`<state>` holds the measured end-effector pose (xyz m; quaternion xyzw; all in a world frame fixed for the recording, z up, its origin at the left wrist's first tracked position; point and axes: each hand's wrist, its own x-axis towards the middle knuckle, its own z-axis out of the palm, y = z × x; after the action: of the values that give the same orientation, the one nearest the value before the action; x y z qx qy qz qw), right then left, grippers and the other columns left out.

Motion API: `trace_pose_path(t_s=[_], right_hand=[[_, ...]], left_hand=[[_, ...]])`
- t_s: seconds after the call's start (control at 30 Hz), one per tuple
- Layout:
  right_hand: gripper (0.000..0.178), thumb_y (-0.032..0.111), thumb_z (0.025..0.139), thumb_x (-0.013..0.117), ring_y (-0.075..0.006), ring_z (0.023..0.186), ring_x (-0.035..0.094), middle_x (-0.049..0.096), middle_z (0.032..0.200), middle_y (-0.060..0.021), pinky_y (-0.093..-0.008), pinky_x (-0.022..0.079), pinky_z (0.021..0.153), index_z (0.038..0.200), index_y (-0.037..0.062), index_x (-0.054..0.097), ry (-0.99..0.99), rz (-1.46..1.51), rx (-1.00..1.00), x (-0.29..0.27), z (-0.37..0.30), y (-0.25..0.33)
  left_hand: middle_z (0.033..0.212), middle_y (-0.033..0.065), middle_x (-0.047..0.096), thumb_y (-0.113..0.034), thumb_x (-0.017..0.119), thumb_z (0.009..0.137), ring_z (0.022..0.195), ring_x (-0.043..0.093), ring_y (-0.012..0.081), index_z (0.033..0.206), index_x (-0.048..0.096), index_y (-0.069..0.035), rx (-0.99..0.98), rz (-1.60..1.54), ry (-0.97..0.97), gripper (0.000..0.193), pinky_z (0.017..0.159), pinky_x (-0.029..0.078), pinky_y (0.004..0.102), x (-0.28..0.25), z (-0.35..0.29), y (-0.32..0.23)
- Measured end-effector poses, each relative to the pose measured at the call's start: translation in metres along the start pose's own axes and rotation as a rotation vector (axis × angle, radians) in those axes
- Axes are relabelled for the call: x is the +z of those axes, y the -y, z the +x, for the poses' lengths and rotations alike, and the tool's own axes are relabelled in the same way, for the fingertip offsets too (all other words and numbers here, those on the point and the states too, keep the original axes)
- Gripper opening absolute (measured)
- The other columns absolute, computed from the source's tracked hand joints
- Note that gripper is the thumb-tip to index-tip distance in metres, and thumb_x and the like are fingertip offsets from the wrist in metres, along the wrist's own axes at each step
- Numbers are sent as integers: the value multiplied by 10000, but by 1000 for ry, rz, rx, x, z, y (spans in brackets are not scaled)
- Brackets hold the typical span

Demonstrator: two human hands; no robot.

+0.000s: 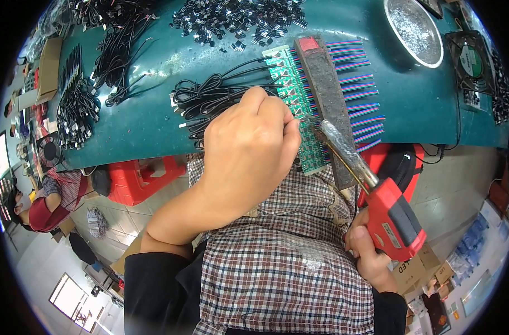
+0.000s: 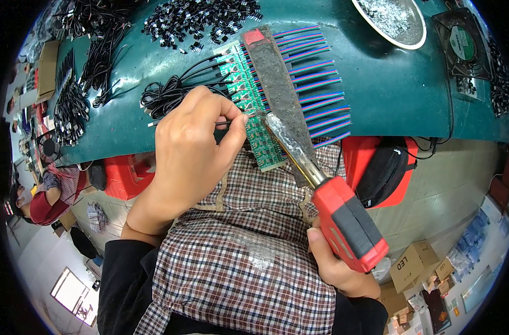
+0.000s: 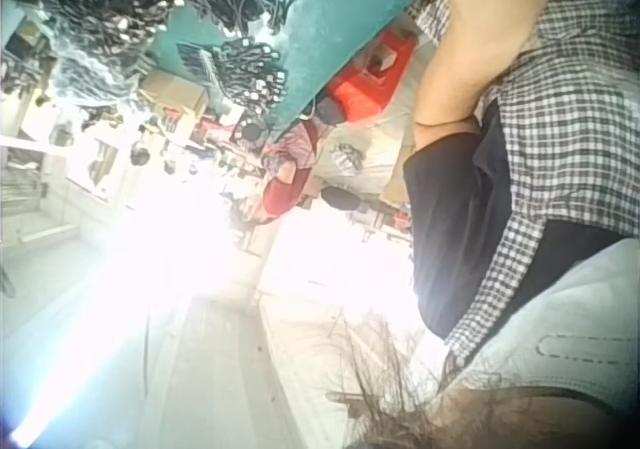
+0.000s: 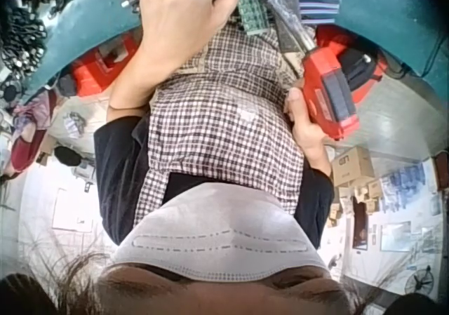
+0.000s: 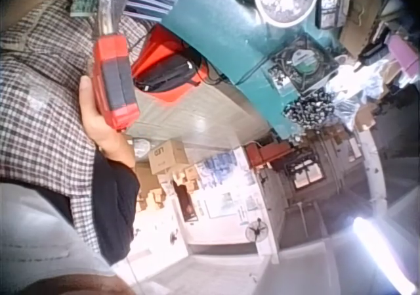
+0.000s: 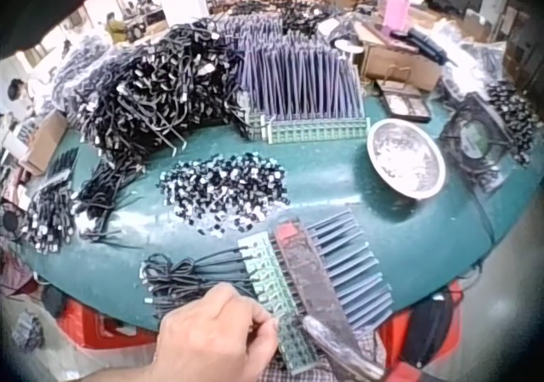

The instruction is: The person solders USB cables to a circuit board by picking up cables one at a time, positioning their wires onto the board contacts, and soldering them in place using a soldering gun.

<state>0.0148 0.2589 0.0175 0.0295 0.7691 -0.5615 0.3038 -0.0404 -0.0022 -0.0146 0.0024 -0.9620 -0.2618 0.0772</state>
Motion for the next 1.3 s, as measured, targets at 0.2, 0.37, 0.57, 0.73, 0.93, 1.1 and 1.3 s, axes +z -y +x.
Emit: trace_pose_path(t_s=[0.2, 0.37, 0.57, 0.73, 0.93, 1.1, 1.3], right_hand=[[189, 162, 975, 571, -90, 468, 386, 439, 607, -28, -248, 390, 475, 871, 48, 460, 24, 94, -16, 0, 1, 5], [187, 164, 974, 574, -87, 467, 385, 446, 620, -30, -250, 394, 475, 878, 50, 461, 14, 96, -12, 1, 0, 5], [186, 181, 973, 582, -86, 466, 395, 449, 596, -18, -254, 394, 478, 928, 26, 490, 27, 50, -31, -6, -4, -3], [229, 212, 965, 603, -88, 467, 408, 440, 563, -2, -256, 394, 486, 971, -1, 519, -36, 67, 39, -2, -6, 4], [241, 218, 965, 604, -98, 470, 426, 445, 567, -7, -252, 390, 486, 875, 8, 530, 8, 65, 58, -2, -4, 6], [247, 221, 973, 592, -99, 462, 412, 453, 573, -16, -256, 378, 469, 848, 23, 514, -1, 22, -25, -2, -4, -2], [218, 203, 981, 577, -94, 451, 395, 449, 589, -19, -252, 377, 464, 883, 28, 491, -6, 50, -24, -6, -8, -3]], left_hand=[[760, 100, 558, -84, 753, 758, 613, 617, 276, 780, 589, -40, 9, -5, 15, 171, 550, 496, 373, 1, 0, 0], [765, 53, 602, -60, 776, 792, 606, 642, 208, 783, 616, -52, 2, 10, 4, 160, 522, 483, 331, 0, 1, -1], [780, 57, 612, -54, 774, 790, 627, 651, 204, 796, 622, -46, -10, -17, 24, 152, 537, 495, 324, -2, 1, 0], [781, 56, 614, -51, 783, 773, 650, 655, 198, 798, 628, -47, -14, -53, 51, 157, 550, 503, 320, -3, 2, 1], [771, 53, 608, -49, 790, 754, 646, 647, 194, 786, 629, -51, -11, -47, 54, 164, 549, 501, 318, -2, 3, 0], [764, 52, 602, -41, 791, 738, 640, 642, 193, 778, 625, -54, -20, -33, 45, 171, 546, 498, 319, -2, 3, -2], [766, 51, 602, -34, 789, 736, 638, 647, 195, 778, 617, -57, -23, -24, 42, 179, 544, 498, 322, 1, 3, -1]])
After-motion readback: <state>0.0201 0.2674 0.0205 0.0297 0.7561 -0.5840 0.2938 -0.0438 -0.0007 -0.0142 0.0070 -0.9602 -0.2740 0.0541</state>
